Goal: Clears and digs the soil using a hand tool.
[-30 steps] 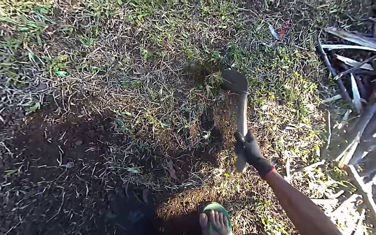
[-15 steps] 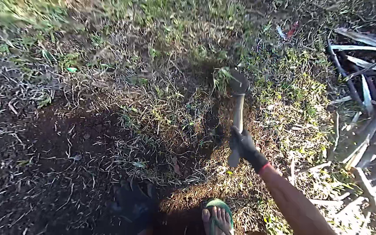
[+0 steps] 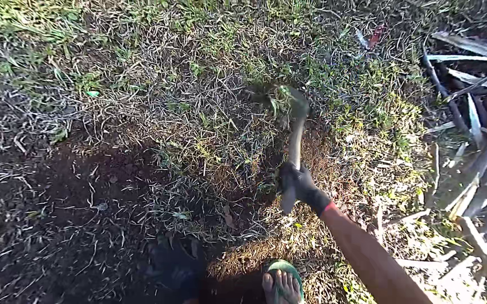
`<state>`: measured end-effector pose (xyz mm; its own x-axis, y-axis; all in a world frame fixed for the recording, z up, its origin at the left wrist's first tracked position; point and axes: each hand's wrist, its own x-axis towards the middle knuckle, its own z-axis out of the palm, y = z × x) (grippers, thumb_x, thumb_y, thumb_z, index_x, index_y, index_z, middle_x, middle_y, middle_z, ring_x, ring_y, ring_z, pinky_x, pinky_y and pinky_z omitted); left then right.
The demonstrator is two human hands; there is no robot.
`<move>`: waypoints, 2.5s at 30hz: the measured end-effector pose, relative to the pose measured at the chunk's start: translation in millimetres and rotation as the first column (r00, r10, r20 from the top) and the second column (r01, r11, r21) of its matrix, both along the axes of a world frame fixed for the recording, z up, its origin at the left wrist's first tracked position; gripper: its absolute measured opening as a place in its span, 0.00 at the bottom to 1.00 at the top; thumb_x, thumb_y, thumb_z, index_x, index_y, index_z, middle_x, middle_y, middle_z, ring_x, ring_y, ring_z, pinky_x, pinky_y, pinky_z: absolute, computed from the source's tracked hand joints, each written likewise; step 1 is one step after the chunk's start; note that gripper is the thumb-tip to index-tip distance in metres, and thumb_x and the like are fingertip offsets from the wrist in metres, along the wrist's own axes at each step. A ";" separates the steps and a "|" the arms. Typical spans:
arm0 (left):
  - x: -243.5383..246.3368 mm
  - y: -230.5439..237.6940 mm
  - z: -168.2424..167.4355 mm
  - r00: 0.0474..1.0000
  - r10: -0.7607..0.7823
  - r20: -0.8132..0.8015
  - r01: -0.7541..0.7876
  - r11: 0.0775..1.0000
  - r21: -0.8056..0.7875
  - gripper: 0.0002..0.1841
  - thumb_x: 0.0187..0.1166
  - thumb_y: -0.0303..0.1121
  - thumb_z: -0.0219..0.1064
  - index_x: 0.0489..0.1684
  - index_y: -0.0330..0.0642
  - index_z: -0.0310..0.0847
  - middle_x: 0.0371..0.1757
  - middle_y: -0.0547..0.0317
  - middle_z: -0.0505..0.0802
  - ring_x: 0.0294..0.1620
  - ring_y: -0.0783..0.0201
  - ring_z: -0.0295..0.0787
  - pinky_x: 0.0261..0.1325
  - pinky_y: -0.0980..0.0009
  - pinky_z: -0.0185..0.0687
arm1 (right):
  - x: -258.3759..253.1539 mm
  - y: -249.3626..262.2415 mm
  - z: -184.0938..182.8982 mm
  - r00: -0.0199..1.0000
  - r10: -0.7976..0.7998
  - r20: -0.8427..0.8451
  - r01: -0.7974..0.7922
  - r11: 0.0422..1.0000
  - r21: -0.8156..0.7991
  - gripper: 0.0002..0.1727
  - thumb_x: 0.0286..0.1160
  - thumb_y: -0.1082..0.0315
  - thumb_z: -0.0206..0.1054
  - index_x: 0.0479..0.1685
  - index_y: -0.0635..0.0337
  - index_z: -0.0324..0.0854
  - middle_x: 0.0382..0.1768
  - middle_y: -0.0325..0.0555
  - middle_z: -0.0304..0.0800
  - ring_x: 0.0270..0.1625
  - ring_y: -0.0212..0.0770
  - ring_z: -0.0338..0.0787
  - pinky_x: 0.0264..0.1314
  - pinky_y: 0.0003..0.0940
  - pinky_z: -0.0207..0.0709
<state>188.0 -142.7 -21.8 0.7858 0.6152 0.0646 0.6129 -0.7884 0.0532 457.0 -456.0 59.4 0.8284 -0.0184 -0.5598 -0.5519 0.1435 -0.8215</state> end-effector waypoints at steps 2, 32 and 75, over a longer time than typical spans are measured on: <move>-6.6 -0.4 -8.7 0.999 0.009 0.052 -0.010 1.000 0.006 0.44 0.81 0.68 0.41 0.88 0.45 0.66 0.86 0.38 0.73 0.91 0.37 0.58 0.89 0.29 0.33 | -12.8 -19.7 18.8 0.997 0.042 -0.067 -0.050 0.992 -0.114 0.19 0.91 0.58 0.58 0.67 0.63 0.67 0.22 0.43 0.80 0.19 0.37 0.83 0.25 0.34 0.85; -0.4 1.9 2.3 0.999 -0.005 -0.039 0.003 0.999 -0.052 0.44 0.79 0.68 0.40 0.91 0.47 0.60 0.90 0.41 0.67 0.94 0.39 0.50 0.89 0.28 0.28 | -34.8 -11.8 -5.0 0.996 0.094 -0.010 -0.095 0.993 -0.071 0.22 0.91 0.54 0.53 0.63 0.66 0.71 0.25 0.44 0.82 0.23 0.37 0.83 0.29 0.37 0.85; -3.5 -2.4 5.7 1.000 -0.002 -0.015 0.001 0.999 -0.038 0.43 0.81 0.66 0.41 0.89 0.44 0.62 0.89 0.39 0.69 0.94 0.38 0.52 0.89 0.28 0.29 | 48.9 -35.4 47.8 0.947 -0.280 0.159 0.253 0.952 0.170 0.20 0.92 0.43 0.48 0.44 0.47 0.74 0.24 0.32 0.77 0.23 0.29 0.79 0.28 0.29 0.80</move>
